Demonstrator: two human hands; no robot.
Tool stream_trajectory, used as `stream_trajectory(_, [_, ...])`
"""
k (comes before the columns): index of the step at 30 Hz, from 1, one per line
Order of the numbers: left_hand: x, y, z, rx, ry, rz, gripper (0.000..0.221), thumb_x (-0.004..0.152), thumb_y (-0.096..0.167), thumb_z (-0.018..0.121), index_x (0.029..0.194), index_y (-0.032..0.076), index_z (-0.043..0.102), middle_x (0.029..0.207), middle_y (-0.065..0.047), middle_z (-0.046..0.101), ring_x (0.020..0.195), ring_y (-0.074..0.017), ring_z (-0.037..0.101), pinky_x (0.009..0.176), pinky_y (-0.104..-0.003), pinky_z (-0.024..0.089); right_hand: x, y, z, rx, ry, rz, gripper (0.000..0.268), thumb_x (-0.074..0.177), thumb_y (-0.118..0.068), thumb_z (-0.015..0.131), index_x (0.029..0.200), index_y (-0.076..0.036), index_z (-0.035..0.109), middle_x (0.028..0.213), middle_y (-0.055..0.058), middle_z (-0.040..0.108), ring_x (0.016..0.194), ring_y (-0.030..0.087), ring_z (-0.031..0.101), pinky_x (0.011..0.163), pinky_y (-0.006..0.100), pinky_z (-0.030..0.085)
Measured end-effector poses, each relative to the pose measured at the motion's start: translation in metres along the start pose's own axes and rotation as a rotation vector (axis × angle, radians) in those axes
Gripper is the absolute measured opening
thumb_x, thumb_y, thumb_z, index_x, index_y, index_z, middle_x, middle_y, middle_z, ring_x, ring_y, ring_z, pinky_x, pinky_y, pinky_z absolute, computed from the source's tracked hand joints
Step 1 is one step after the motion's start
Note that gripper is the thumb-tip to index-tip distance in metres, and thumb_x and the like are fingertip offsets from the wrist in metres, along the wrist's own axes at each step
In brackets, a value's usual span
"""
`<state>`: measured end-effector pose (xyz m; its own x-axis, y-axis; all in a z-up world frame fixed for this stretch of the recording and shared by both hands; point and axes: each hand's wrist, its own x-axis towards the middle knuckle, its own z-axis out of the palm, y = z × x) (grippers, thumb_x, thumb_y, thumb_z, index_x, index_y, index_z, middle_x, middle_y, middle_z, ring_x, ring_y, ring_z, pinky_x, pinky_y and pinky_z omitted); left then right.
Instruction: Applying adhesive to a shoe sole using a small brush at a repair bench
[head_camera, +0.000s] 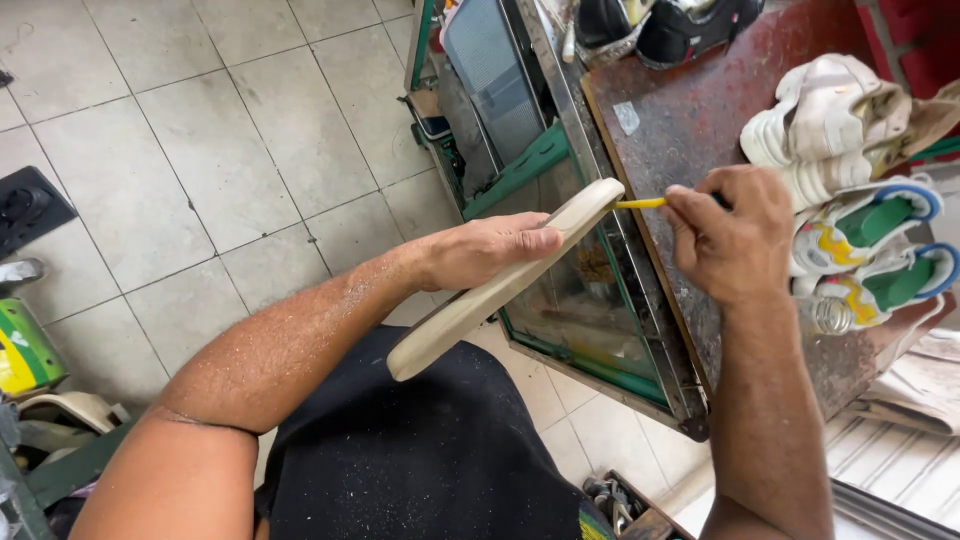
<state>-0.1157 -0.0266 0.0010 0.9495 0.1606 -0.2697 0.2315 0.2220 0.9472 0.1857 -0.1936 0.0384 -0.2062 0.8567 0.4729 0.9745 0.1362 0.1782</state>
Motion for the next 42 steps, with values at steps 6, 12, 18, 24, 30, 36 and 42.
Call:
stream_trajectory(6, [0.003,0.009,-0.03,0.021,-0.008,0.123,0.058,0.094,0.069,0.051,0.123,0.022,0.067,0.08,-0.005,0.061,0.077,-0.0165,0.065,0.079,-0.035,0.057,0.023,-0.066,0.038,0.277,-0.035,0.102,0.01,0.097,-0.025,0.074,0.088,-0.022,0.075,0.085,0.005,0.059,0.082,0.033,0.064,0.073,0.044,0.051])
stream_trajectory(12, [-0.003,0.023,-0.046,0.092,-0.025,0.138,0.063,0.091,0.069,0.053,0.131,0.021,0.063,0.082,-0.006,0.06,0.076,-0.0182,0.063,0.081,-0.039,0.055,0.036,-0.029,0.006,0.098,-0.016,0.136,0.011,0.103,-0.025,0.077,0.096,-0.017,0.078,0.093,0.008,0.058,0.089,0.033,0.064,0.078,0.043,0.053])
stream_trajectory(18, [0.011,0.009,-0.053,0.131,0.071,0.174,0.072,0.091,0.068,0.056,0.145,0.02,0.053,0.099,-0.014,0.066,0.089,-0.0248,0.068,0.088,-0.044,0.054,0.028,-0.13,0.03,0.409,-0.068,0.279,0.012,0.094,-0.022,0.073,0.082,-0.019,0.073,0.081,0.008,0.058,0.079,0.036,0.065,0.068,0.047,0.052])
stream_trajectory(24, [0.016,0.01,-0.045,0.151,0.041,0.203,0.079,0.092,0.07,0.054,0.151,0.019,0.049,0.108,-0.015,0.067,0.098,-0.027,0.069,0.094,-0.046,0.052,0.027,-0.054,-0.005,0.102,0.007,0.285,0.01,0.101,-0.018,0.076,0.093,-0.013,0.074,0.091,0.01,0.058,0.086,0.035,0.065,0.075,0.045,0.052])
stream_trajectory(30, [0.024,0.001,-0.048,0.079,0.209,0.367,0.071,0.096,0.064,0.059,0.153,0.023,0.046,0.115,-0.017,0.067,0.1,-0.0311,0.072,0.091,-0.049,0.057,0.007,-0.182,0.037,0.272,-0.032,0.4,0.011,0.094,-0.022,0.073,0.084,-0.022,0.072,0.082,0.005,0.058,0.076,0.032,0.065,0.068,0.042,0.052])
stream_trajectory(36, [0.04,-0.017,-0.055,-0.058,0.196,0.446,0.066,0.101,0.062,0.058,0.156,0.028,0.044,0.112,-0.011,0.069,0.099,-0.0225,0.072,0.087,-0.043,0.061,0.022,-0.141,0.022,0.385,0.051,0.536,0.011,0.098,-0.019,0.074,0.087,-0.019,0.073,0.085,0.006,0.063,0.079,0.033,0.066,0.069,0.041,0.051])
stream_trajectory(42, [0.045,-0.003,-0.053,-0.26,0.157,0.618,0.07,0.103,0.056,0.057,0.16,0.021,0.036,0.134,-0.013,0.058,0.121,-0.0268,0.061,0.101,-0.044,0.053,0.007,-0.199,0.04,0.437,0.01,0.712,0.011,0.097,-0.013,0.071,0.087,-0.007,0.071,0.081,0.009,0.063,0.075,0.031,0.064,0.063,0.04,0.049])
